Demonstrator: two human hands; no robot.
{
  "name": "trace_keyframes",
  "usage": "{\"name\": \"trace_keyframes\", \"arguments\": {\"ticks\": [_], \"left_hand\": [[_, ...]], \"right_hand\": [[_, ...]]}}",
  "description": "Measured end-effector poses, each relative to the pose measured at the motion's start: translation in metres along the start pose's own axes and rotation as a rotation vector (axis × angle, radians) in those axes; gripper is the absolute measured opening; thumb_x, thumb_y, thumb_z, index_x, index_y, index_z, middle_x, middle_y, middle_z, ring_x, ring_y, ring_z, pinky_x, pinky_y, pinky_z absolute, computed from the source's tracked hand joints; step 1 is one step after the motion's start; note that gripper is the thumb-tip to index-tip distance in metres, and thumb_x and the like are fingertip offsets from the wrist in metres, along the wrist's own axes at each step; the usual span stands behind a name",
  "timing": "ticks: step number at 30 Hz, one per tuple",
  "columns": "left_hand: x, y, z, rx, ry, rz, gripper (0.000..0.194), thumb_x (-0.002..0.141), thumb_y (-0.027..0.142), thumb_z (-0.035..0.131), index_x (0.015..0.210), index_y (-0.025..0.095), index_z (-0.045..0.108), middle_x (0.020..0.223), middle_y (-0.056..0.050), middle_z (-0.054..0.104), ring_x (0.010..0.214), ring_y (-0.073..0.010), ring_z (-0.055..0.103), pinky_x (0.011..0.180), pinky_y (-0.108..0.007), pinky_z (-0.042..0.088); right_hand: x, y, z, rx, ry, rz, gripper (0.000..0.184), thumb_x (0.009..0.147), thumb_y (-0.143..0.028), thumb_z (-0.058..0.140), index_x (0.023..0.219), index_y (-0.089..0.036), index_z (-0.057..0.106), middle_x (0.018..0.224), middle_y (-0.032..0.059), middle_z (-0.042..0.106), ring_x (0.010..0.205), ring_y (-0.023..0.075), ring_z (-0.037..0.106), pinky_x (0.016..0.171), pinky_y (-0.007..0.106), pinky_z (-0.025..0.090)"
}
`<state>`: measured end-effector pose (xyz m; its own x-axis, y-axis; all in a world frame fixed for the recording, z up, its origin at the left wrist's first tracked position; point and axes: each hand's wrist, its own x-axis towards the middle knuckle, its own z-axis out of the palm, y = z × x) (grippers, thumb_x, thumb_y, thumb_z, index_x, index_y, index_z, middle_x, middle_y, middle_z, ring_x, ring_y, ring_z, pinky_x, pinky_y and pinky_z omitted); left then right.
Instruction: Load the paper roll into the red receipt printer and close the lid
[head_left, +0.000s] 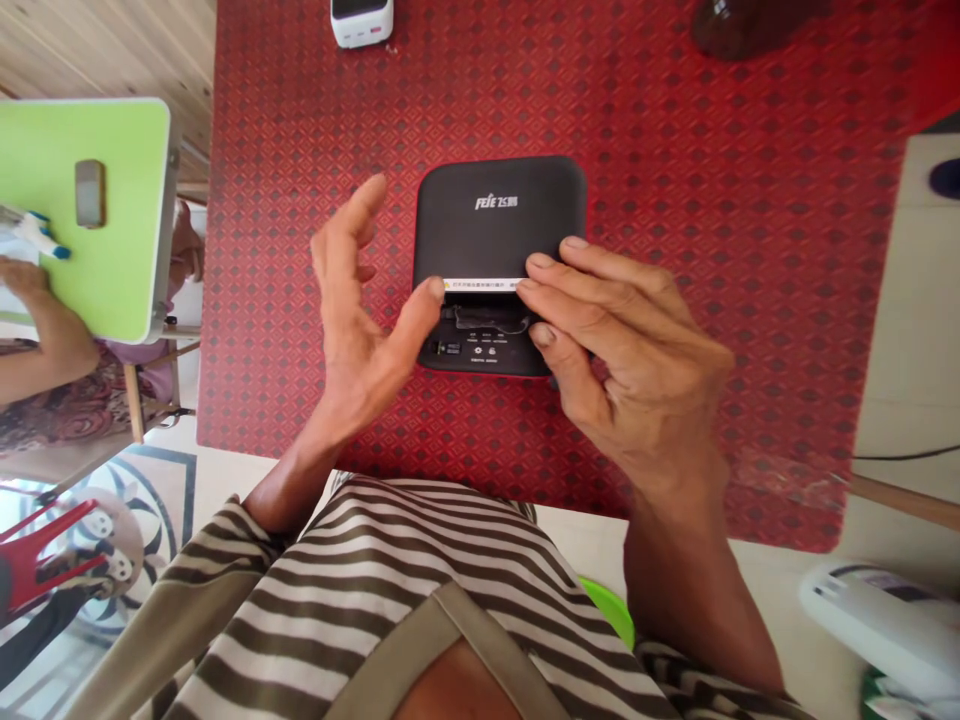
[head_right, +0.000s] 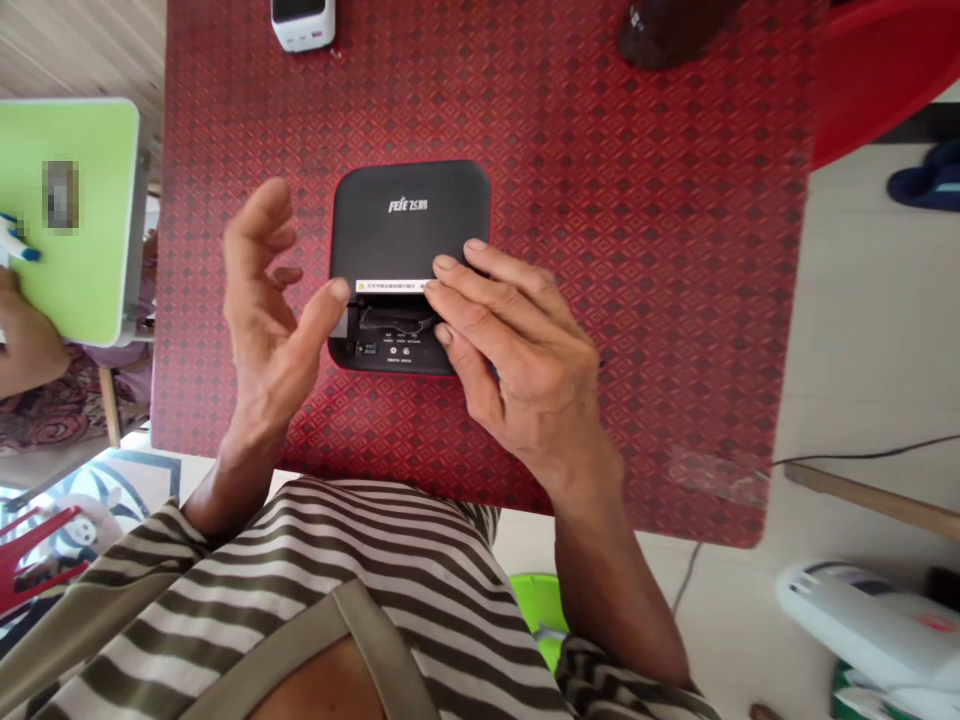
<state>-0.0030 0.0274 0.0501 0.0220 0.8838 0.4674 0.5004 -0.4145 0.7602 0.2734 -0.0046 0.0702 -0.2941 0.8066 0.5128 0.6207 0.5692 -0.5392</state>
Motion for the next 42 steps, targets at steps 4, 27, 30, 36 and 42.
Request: {"name": "trace_keyframes", "arguments": {"ticks": [4, 27, 30, 36, 42], "left_hand": [[-0.009, -0.048, 0.013, -0.278, -0.189, -0.258, 0.089, 0.112, 0.098, 0.082, 0.185, 0.054, 0.055, 0.194, -0.008, 0.066, 0.179, -0.0476, 0.066, 0.143, -0.073, 0.062], [-0.02, -0.032, 0.006, -0.493, -0.239, -0.399, 0.071, 0.119, 0.085, 0.082, 0.175, 0.041, 0.072, 0.179, -0.012, 0.082, 0.165, -0.0389, 0.082, 0.129, -0.054, 0.075], [-0.029, -0.026, 0.0, -0.469, -0.207, -0.354, 0.071, 0.116, 0.082, 0.085, 0.174, 0.041, 0.073, 0.175, -0.01, 0.085, 0.16, -0.0395, 0.084, 0.128, -0.057, 0.075], [-0.037, -0.024, -0.003, -0.301, -0.239, -0.272, 0.057, 0.121, 0.068, 0.073, 0.176, 0.055, 0.067, 0.173, -0.003, 0.086, 0.153, -0.0407, 0.084, 0.117, -0.066, 0.075], [-0.038, -0.028, -0.001, -0.182, -0.243, -0.272, 0.063, 0.12, 0.042, 0.074, 0.181, 0.054, 0.062, 0.172, -0.002, 0.086, 0.155, -0.0402, 0.083, 0.115, -0.064, 0.074]], "right_hand": [[-0.005, 0.003, 0.003, 0.034, -0.005, -0.002, 0.068, 0.122, -0.012, 0.075, 0.182, -0.044, 0.076, 0.174, 0.0028, 0.088, 0.167, 0.0378, 0.082, 0.142, 0.066, 0.071], [-0.015, -0.009, 0.016, -0.047, 0.272, 0.035, 0.051, 0.125, -0.031, 0.075, 0.174, -0.042, 0.082, 0.159, 0.0065, 0.095, 0.148, 0.0383, 0.092, 0.127, 0.063, 0.077], [-0.029, -0.018, 0.021, -0.085, 0.44, 0.091, 0.047, 0.124, -0.037, 0.077, 0.17, -0.04, 0.087, 0.146, 0.0086, 0.099, 0.128, 0.0379, 0.097, 0.109, 0.057, 0.082], [-0.056, -0.032, 0.031, -0.102, 0.395, 0.279, 0.052, 0.125, -0.041, 0.079, 0.177, -0.045, 0.081, 0.138, 0.0053, 0.1, 0.098, 0.0308, 0.098, 0.086, 0.047, 0.084], [-0.057, -0.031, 0.035, -0.022, 0.421, 0.278, 0.056, 0.125, -0.034, 0.081, 0.18, -0.041, 0.078, 0.146, 0.0059, 0.098, 0.116, 0.0286, 0.1, 0.096, 0.042, 0.085]]}}
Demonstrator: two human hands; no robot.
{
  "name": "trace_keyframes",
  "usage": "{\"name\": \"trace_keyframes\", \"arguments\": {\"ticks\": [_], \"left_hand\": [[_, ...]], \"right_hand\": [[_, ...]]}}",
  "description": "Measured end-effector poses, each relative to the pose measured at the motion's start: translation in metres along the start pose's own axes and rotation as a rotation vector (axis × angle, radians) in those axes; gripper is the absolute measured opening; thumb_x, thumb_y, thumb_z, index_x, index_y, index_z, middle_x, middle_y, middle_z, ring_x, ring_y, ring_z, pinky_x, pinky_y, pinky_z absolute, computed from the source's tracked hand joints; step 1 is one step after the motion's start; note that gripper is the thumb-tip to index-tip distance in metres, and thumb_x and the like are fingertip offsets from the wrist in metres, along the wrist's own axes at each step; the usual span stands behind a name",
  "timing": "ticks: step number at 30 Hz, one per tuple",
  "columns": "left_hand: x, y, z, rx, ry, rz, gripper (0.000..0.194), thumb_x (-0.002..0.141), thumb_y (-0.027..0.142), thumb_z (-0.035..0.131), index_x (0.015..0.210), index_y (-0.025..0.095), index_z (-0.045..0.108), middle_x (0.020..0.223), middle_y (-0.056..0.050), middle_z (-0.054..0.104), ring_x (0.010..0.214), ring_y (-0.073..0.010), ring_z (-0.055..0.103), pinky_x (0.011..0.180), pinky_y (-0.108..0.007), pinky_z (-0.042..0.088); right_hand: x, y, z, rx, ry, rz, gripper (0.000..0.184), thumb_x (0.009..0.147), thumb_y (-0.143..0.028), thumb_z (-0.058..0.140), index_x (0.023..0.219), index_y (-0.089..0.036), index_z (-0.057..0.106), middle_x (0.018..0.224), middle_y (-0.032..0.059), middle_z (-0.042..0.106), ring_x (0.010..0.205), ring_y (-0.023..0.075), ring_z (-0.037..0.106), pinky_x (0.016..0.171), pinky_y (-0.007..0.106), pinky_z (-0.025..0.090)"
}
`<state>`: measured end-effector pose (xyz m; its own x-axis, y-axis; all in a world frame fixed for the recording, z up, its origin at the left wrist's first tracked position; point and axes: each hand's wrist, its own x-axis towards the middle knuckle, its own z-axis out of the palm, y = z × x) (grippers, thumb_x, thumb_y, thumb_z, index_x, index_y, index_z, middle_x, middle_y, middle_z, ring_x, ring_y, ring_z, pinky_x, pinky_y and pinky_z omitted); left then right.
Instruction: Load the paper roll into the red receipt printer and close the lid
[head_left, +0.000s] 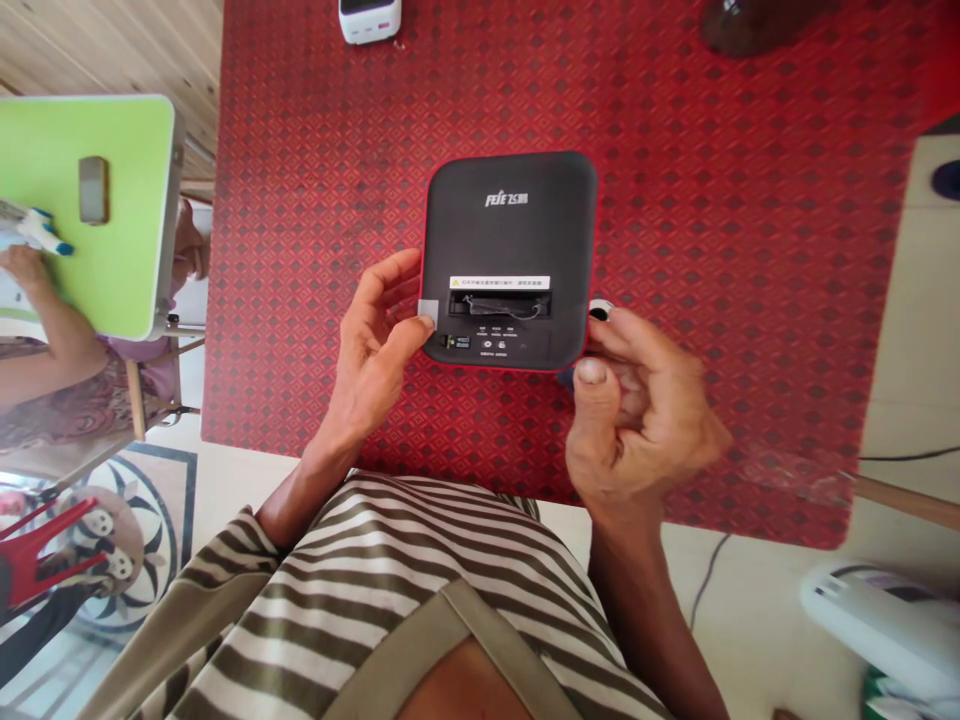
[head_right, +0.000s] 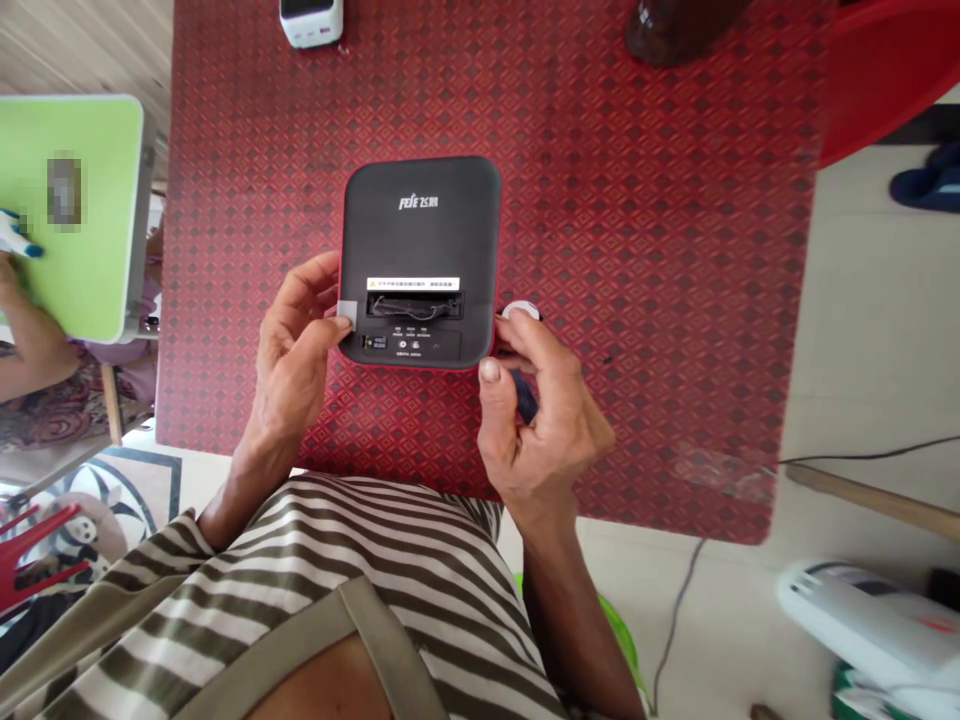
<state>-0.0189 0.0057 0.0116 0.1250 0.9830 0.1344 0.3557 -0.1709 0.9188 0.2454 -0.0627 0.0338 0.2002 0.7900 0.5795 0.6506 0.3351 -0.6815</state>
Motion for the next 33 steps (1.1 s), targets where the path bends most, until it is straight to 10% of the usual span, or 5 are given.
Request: {"name": "trace_keyframes", "arguments": {"ticks": [29, 33], "left_hand": [[-0.002, 0.005, 0.026, -0.295, 0.08, -0.04, 0.051, 0.119, 0.043, 0.067, 0.169, 0.041, 0.063, 0.174, -0.009, 0.083, 0.161, -0.0327, 0.082, 0.126, -0.053, 0.072], [-0.003, 0.005, 0.022, -0.205, 0.082, -0.011, 0.048, 0.121, 0.045, 0.064, 0.169, 0.042, 0.062, 0.17, -0.007, 0.085, 0.153, -0.0327, 0.083, 0.125, -0.057, 0.07]], "right_hand": [[-0.009, 0.001, 0.011, 0.073, 0.092, 0.124, 0.041, 0.123, -0.041, 0.084, 0.164, -0.036, 0.085, 0.132, 0.0059, 0.101, 0.11, 0.031, 0.102, 0.085, 0.043, 0.085], [0.023, 0.003, -0.003, -0.079, 0.111, -0.064, 0.03, 0.122, -0.032, 0.086, 0.151, -0.036, 0.093, 0.122, 0.0028, 0.101, 0.098, 0.0274, 0.099, 0.09, 0.043, 0.08]]}}
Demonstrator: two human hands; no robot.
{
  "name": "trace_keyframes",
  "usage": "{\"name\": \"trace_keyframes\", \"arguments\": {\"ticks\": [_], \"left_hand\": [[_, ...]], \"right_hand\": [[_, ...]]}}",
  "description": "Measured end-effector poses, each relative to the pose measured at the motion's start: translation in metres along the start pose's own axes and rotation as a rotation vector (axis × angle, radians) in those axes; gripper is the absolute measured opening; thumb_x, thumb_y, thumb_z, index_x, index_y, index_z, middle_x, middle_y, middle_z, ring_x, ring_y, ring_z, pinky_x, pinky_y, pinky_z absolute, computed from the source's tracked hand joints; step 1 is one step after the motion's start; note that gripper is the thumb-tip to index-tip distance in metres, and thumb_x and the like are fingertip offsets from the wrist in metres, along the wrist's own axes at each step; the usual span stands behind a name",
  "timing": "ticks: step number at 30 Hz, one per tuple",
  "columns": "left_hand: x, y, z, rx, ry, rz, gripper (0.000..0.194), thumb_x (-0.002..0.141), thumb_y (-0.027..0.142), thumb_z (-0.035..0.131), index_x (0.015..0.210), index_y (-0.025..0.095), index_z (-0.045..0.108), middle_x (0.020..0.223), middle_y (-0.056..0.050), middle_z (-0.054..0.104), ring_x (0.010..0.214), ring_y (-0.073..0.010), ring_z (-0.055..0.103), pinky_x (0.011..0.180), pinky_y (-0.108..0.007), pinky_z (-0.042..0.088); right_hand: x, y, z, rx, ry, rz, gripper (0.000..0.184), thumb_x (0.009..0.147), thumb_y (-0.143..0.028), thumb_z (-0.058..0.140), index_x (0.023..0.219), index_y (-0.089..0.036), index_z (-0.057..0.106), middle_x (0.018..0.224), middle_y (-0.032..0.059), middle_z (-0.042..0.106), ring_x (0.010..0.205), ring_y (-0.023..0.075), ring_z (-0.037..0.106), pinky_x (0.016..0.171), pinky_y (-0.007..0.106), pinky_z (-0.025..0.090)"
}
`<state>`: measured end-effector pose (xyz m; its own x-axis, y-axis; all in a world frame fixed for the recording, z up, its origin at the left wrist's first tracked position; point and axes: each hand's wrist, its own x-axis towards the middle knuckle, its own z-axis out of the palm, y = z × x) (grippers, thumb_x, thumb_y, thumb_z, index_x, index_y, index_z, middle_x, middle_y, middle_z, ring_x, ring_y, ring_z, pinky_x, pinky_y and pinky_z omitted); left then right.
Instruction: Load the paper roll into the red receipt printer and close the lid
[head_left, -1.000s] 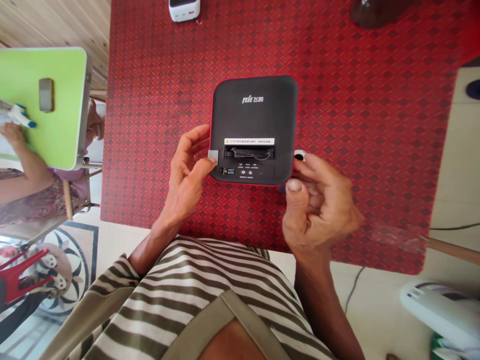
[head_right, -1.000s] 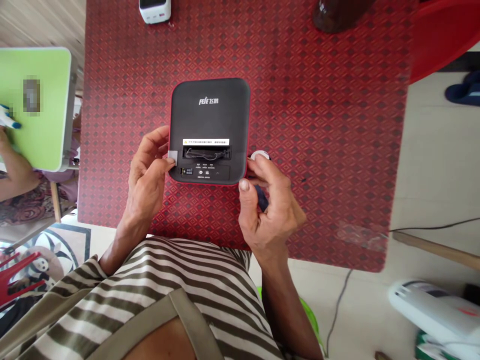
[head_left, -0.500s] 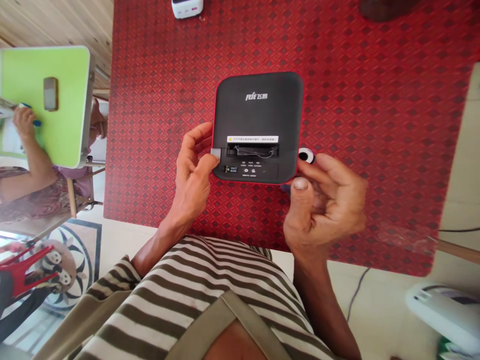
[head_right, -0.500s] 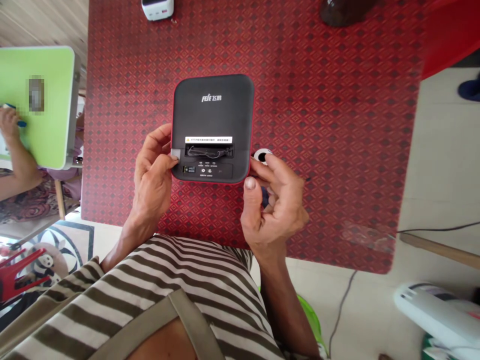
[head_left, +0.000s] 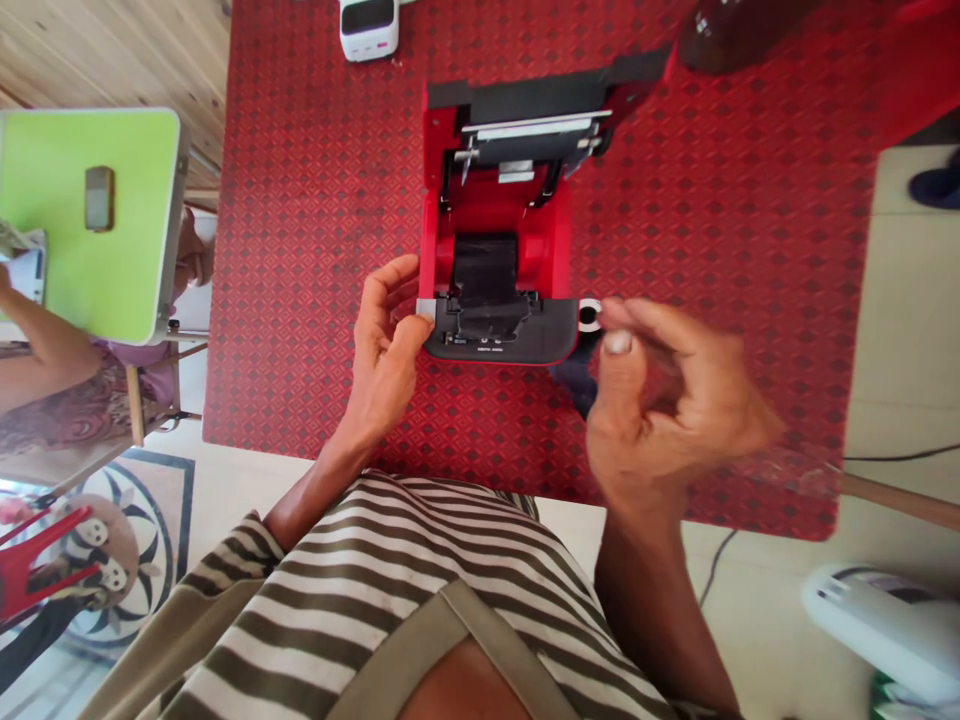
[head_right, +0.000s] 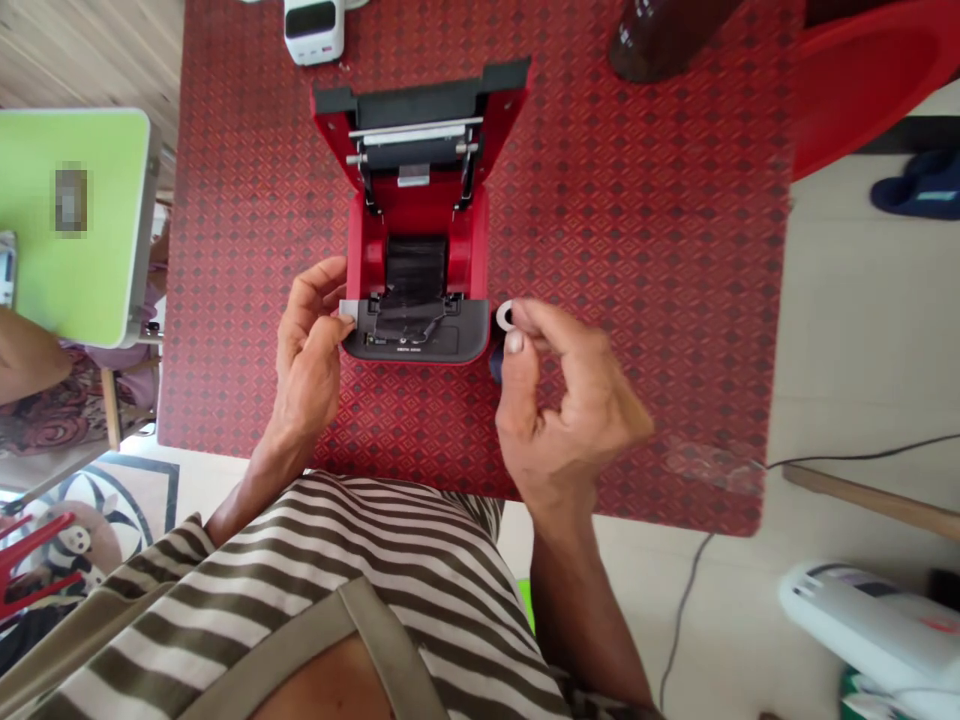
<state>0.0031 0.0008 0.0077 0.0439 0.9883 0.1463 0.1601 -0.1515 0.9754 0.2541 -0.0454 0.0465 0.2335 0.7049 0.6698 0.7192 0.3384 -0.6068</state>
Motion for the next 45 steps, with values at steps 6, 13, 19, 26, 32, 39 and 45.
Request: {"name": "trace_keyframes", "arguments": {"ticks": [6, 13, 19, 26, 32, 39, 45], "left_hand": [[0.004, -0.016, -0.004, -0.062, 0.002, 0.105, 0.057, 0.121, 0.07, 0.077, 0.173, 0.047, 0.067, 0.167, -0.003, 0.085, 0.152, -0.0361, 0.082, 0.126, -0.062, 0.07], [0.004, -0.029, 0.006, -0.151, 0.031, 0.156, 0.065, 0.12, 0.071, 0.082, 0.178, 0.044, 0.069, 0.171, -0.006, 0.083, 0.155, -0.0396, 0.081, 0.131, -0.061, 0.069], [0.001, -0.021, 0.009, -0.179, 0.016, 0.184, 0.065, 0.123, 0.067, 0.081, 0.18, 0.039, 0.067, 0.167, -0.009, 0.081, 0.151, -0.0372, 0.081, 0.128, -0.055, 0.071], [-0.003, -0.019, 0.011, -0.173, 0.018, 0.141, 0.065, 0.123, 0.067, 0.082, 0.18, 0.04, 0.067, 0.167, -0.01, 0.078, 0.147, -0.0382, 0.081, 0.127, -0.058, 0.071], [-0.003, -0.019, 0.013, -0.175, 0.035, 0.136, 0.064, 0.123, 0.068, 0.082, 0.179, 0.04, 0.068, 0.165, -0.011, 0.078, 0.149, -0.039, 0.08, 0.125, -0.058, 0.072], [-0.001, -0.019, 0.011, -0.184, 0.001, 0.125, 0.063, 0.123, 0.067, 0.081, 0.179, 0.041, 0.067, 0.166, -0.011, 0.078, 0.148, -0.0382, 0.082, 0.126, -0.058, 0.073], [0.002, -0.024, 0.009, -0.183, 0.004, 0.174, 0.063, 0.124, 0.065, 0.081, 0.18, 0.04, 0.068, 0.165, -0.009, 0.079, 0.147, -0.0361, 0.082, 0.122, -0.053, 0.073]], "right_hand": [[0.073, -0.003, 0.015, -0.072, -0.509, -0.221, 0.022, 0.128, -0.027, 0.073, 0.138, -0.033, 0.091, 0.131, 0.0055, 0.099, 0.119, 0.0332, 0.093, 0.109, 0.053, 0.075], [0.103, 0.002, 0.078, -0.252, -0.869, -0.232, 0.024, 0.122, -0.019, 0.064, 0.119, -0.028, 0.087, 0.125, 0.0166, 0.093, 0.135, 0.0443, 0.086, 0.123, 0.063, 0.067], [0.1, 0.009, 0.095, -0.329, -0.916, -0.199, 0.021, 0.12, -0.02, 0.064, 0.116, -0.026, 0.084, 0.121, 0.0161, 0.091, 0.125, 0.0414, 0.087, 0.118, 0.059, 0.068], [0.106, 0.011, 0.098, -0.334, -0.932, -0.166, 0.021, 0.116, -0.021, 0.063, 0.114, -0.027, 0.083, 0.123, 0.0169, 0.089, 0.119, 0.0425, 0.086, 0.113, 0.06, 0.069], [0.124, 0.0, 0.08, -0.3, -1.021, -0.182, 0.02, 0.11, -0.02, 0.073, 0.125, -0.029, 0.083, 0.12, 0.0136, 0.09, 0.119, 0.0417, 0.086, 0.104, 0.054, 0.071], [0.127, -0.031, 0.059, -0.364, -0.96, -0.104, 0.022, 0.107, -0.016, 0.073, 0.118, -0.033, 0.082, 0.113, 0.0084, 0.091, 0.107, 0.0393, 0.089, 0.102, 0.056, 0.073], [0.131, -0.031, 0.006, -0.068, -0.78, 0.007, 0.024, 0.1, -0.023, 0.092, 0.117, -0.036, 0.083, 0.118, 0.0023, 0.095, 0.105, 0.0356, 0.093, 0.106, 0.055, 0.076]]}}
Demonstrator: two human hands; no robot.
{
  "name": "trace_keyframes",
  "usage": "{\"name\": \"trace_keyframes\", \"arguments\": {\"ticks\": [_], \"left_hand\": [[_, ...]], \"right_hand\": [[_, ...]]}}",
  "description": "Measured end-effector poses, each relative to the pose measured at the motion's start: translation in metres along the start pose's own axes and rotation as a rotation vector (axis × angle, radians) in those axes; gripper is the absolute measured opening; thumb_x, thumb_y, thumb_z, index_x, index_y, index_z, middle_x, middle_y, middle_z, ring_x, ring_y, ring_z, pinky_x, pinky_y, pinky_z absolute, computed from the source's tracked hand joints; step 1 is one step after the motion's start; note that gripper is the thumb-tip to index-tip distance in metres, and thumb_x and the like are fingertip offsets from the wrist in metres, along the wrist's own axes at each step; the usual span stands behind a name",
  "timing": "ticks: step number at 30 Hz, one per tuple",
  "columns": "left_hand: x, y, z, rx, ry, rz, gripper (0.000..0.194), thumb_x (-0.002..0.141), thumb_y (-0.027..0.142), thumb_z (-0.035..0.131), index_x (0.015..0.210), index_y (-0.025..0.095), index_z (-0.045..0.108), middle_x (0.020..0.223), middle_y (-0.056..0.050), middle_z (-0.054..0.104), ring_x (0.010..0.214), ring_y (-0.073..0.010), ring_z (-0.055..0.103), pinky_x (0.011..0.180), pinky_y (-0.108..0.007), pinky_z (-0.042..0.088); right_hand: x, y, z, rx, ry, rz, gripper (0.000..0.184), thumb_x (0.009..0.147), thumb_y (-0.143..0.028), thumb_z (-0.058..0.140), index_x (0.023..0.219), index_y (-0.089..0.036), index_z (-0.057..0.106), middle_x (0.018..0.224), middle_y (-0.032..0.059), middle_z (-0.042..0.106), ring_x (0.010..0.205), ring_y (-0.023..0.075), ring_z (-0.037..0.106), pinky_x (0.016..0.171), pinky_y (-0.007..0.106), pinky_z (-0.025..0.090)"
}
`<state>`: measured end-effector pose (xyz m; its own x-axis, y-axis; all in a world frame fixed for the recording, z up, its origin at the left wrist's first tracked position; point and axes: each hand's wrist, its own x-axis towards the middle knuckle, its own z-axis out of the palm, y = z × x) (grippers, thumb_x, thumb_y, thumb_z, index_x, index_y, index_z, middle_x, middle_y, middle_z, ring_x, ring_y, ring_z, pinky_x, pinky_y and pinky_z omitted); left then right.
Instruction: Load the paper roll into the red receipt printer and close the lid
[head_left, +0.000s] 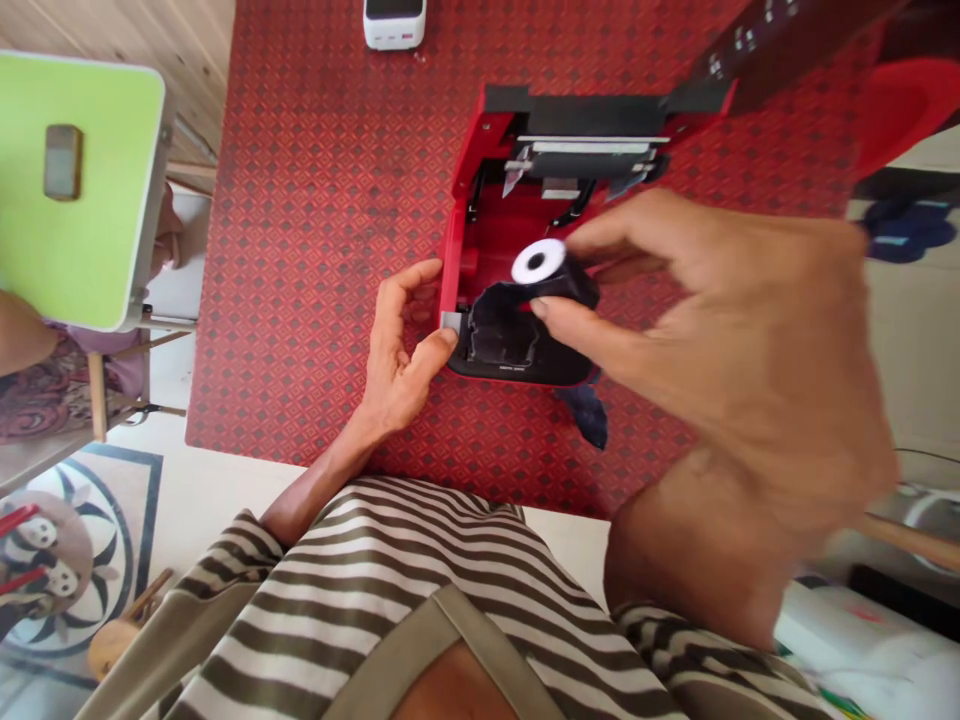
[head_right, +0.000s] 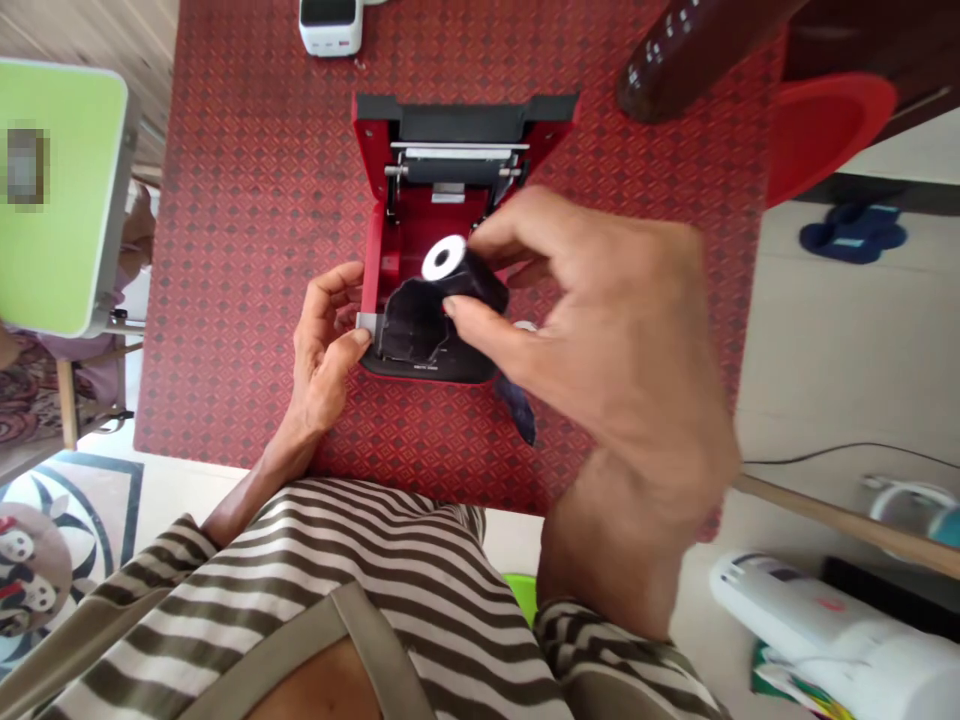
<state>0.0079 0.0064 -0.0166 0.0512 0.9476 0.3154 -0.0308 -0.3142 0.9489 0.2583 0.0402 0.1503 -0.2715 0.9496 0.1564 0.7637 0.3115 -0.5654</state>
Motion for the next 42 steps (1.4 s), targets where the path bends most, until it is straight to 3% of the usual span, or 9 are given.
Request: {"name": "trace_keyframes", "arguments": {"ticks": [5, 8, 13, 17, 24, 32, 34, 37, 42], "left_hand": [[0.002, 0.0, -0.001, -0.025, -0.001, 0.005, 0.062, 0.123, 0.067, 0.083, 0.177, 0.04, 0.069, 0.161, -0.008, 0.083, 0.145, -0.0343, 0.084, 0.119, -0.05, 0.074], [0.003, 0.002, -0.002, -0.012, 0.019, -0.016, 0.06, 0.122, 0.068, 0.083, 0.174, 0.04, 0.071, 0.161, -0.008, 0.084, 0.146, -0.035, 0.084, 0.121, -0.052, 0.073], [0.005, 0.001, -0.005, 0.017, 0.018, -0.024, 0.064, 0.118, 0.072, 0.083, 0.173, 0.04, 0.073, 0.158, -0.009, 0.084, 0.141, -0.0365, 0.084, 0.114, -0.054, 0.075], [0.005, -0.001, -0.008, 0.051, 0.017, -0.038, 0.067, 0.116, 0.074, 0.083, 0.173, 0.04, 0.072, 0.158, -0.01, 0.083, 0.143, -0.0369, 0.081, 0.118, -0.055, 0.074], [0.006, -0.002, -0.008, 0.031, 0.018, -0.012, 0.063, 0.117, 0.068, 0.083, 0.173, 0.041, 0.074, 0.159, -0.008, 0.084, 0.144, -0.0352, 0.082, 0.116, -0.051, 0.074], [0.005, -0.003, -0.011, 0.061, -0.002, -0.033, 0.068, 0.118, 0.075, 0.081, 0.174, 0.039, 0.07, 0.16, -0.01, 0.082, 0.143, -0.0369, 0.082, 0.119, -0.055, 0.073], [0.005, -0.002, -0.01, 0.065, -0.001, -0.038, 0.068, 0.117, 0.076, 0.081, 0.174, 0.04, 0.069, 0.16, -0.01, 0.083, 0.143, -0.0369, 0.082, 0.118, -0.055, 0.073], [0.006, -0.002, -0.008, 0.041, 0.011, -0.01, 0.064, 0.118, 0.072, 0.081, 0.173, 0.04, 0.072, 0.157, -0.009, 0.084, 0.139, -0.0351, 0.084, 0.114, -0.052, 0.074], [0.009, -0.002, -0.008, 0.023, 0.022, 0.023, 0.062, 0.119, 0.074, 0.083, 0.171, 0.04, 0.075, 0.152, -0.008, 0.086, 0.135, -0.0342, 0.085, 0.112, -0.05, 0.075]], "right_hand": [[-0.011, 0.062, 0.001, 0.359, 0.37, 0.165, 0.033, 0.082, -0.053, 0.108, 0.102, -0.036, 0.088, 0.103, 0.0025, 0.094, 0.088, 0.0282, 0.085, 0.075, 0.045, 0.063], [-0.009, 0.104, 0.019, 0.448, 0.595, 0.294, 0.055, 0.066, -0.077, 0.107, 0.092, -0.038, 0.078, 0.095, 0.0036, 0.091, 0.087, 0.0298, 0.079, 0.081, 0.05, 0.065], [-0.012, 0.128, 0.046, 0.439, 0.393, 0.445, 0.033, 0.087, -0.07, 0.091, 0.101, -0.047, 0.071, 0.131, 0.0114, 0.098, 0.123, 0.0407, 0.085, 0.117, 0.069, 0.067], [-0.015, 0.127, 0.062, 0.457, 0.379, 0.448, 0.036, 0.082, -0.069, 0.089, 0.103, -0.045, 0.07, 0.127, 0.0117, 0.098, 0.117, 0.0399, 0.085, 0.116, 0.07, 0.065], [-0.021, 0.128, 0.074, 0.419, 0.348, 0.417, 0.029, 0.095, -0.062, 0.086, 0.115, -0.044, 0.079, 0.132, 0.0112, 0.097, 0.119, 0.0366, 0.085, 0.113, 0.065, 0.065], [-0.042, 0.134, 0.068, 0.373, 0.403, 0.416, 0.051, 0.087, -0.053, 0.09, 0.135, -0.036, 0.079, 0.144, 0.0208, 0.094, 0.13, 0.0446, 0.086, 0.111, 0.071, 0.067], [-0.059, 0.131, 0.061, 0.362, 0.453, 0.425, 0.044, 0.087, -0.046, 0.093, 0.128, -0.038, 0.081, 0.134, 0.0187, 0.094, 0.125, 0.0445, 0.087, 0.107, 0.07, 0.069], [-0.084, 0.123, 0.055, 0.415, 0.317, 0.441, 0.027, 0.092, -0.04, 0.094, 0.118, -0.041, 0.087, 0.119, 0.0118, 0.096, 0.109, 0.041, 0.089, 0.104, 0.068, 0.072], [-0.092, 0.117, 0.071, 0.483, 0.141, 0.4, 0.048, 0.087, -0.034, 0.088, 0.134, -0.04, 0.095, 0.136, 0.0071, 0.099, 0.101, 0.0344, 0.091, 0.098, 0.06, 0.076]]}}
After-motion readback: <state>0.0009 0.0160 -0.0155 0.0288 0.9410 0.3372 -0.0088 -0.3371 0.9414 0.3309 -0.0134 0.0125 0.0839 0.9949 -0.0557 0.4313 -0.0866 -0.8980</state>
